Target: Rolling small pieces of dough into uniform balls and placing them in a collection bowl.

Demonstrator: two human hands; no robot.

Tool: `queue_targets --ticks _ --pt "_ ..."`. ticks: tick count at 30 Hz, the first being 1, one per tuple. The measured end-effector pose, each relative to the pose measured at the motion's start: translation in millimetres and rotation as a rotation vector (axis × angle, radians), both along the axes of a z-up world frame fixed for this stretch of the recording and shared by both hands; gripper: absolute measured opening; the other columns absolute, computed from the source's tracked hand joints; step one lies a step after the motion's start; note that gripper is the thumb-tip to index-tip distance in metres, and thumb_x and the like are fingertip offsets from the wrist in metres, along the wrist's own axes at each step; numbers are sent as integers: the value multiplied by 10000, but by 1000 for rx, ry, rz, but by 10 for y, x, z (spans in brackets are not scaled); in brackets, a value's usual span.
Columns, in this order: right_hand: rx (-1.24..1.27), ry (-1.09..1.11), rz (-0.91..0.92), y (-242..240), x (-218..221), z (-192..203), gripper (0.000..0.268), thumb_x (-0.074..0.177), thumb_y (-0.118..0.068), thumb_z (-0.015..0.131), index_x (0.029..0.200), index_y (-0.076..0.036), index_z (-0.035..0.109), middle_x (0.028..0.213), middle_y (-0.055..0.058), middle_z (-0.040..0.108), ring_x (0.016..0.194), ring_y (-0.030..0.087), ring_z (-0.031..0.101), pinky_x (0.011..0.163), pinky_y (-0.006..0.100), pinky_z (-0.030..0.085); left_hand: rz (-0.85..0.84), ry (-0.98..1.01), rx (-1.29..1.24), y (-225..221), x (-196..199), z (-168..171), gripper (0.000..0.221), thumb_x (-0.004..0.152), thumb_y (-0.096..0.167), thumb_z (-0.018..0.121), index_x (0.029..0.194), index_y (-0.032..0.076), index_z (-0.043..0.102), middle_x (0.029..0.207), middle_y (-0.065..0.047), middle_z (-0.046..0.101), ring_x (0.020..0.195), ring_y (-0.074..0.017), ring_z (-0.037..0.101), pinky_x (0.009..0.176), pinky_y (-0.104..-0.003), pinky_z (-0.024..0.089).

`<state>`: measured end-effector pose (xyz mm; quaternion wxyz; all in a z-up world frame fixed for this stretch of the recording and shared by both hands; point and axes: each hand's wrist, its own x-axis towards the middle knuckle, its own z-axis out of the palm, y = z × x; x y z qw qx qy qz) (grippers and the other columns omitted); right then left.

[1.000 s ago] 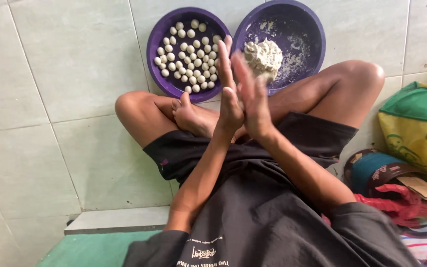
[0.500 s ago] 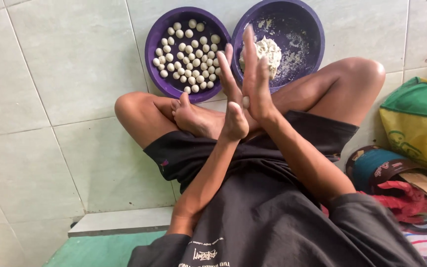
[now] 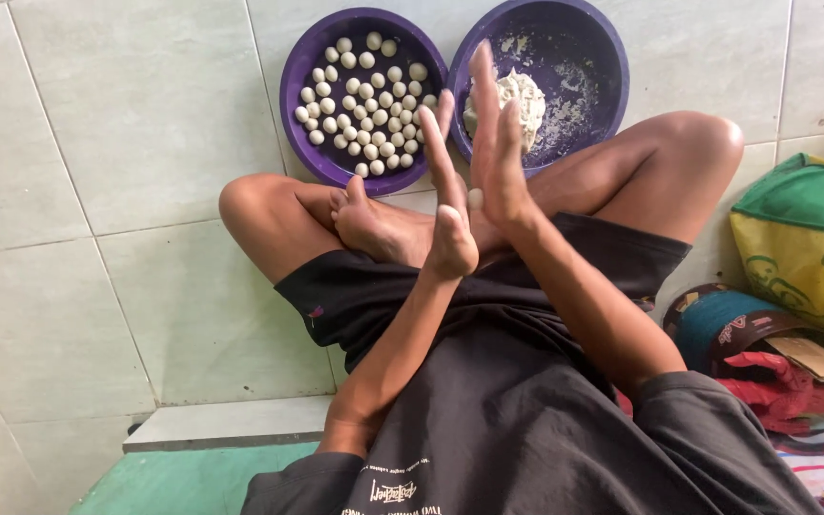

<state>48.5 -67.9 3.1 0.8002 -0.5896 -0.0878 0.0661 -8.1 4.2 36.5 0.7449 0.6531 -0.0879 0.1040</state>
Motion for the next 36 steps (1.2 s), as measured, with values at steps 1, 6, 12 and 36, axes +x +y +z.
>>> queue_targets --ticks 1,6,12,36 --pt "-12 38 23 20 -80 58 857 1049 -724 142 1653 -125 32 1758 119 -65 1672 257 -66 1382 494 -82 15 11 -35 4 35 25 874 1048 796 134 1680 225 -63 1788 -104 -53 1708 -265 -53 1448 -577 -29" --pt "-20 135 103 36 -347 73 917 1017 -738 128 1639 -70 32 1736 159 -76 1632 271 -80 1338 488 -56 84 46 -31 87 241 4 931 1013 842 136 1685 228 -60 1799 -97 3 1717 -274 -1 1453 -576 -41" --pt "6 57 23 -22 -139 234 832 1058 -714 135 1659 -143 68 1765 139 -21 1672 271 -25 1383 504 -39 86 -6 75 -32 32 -251 808 1093 728 110 1693 206 -31 1792 -60 40 1704 -236 55 1438 -554 99" --pt "282 1043 -62 294 -75 -279 431 951 -198 487 1268 67 611 1219 251 673 1027 303 678 884 348 584 471 145 433 1088 617 -402 562 1154 423 202 1581 75 314 1614 -178 364 1546 -269 368 1336 -428 309"
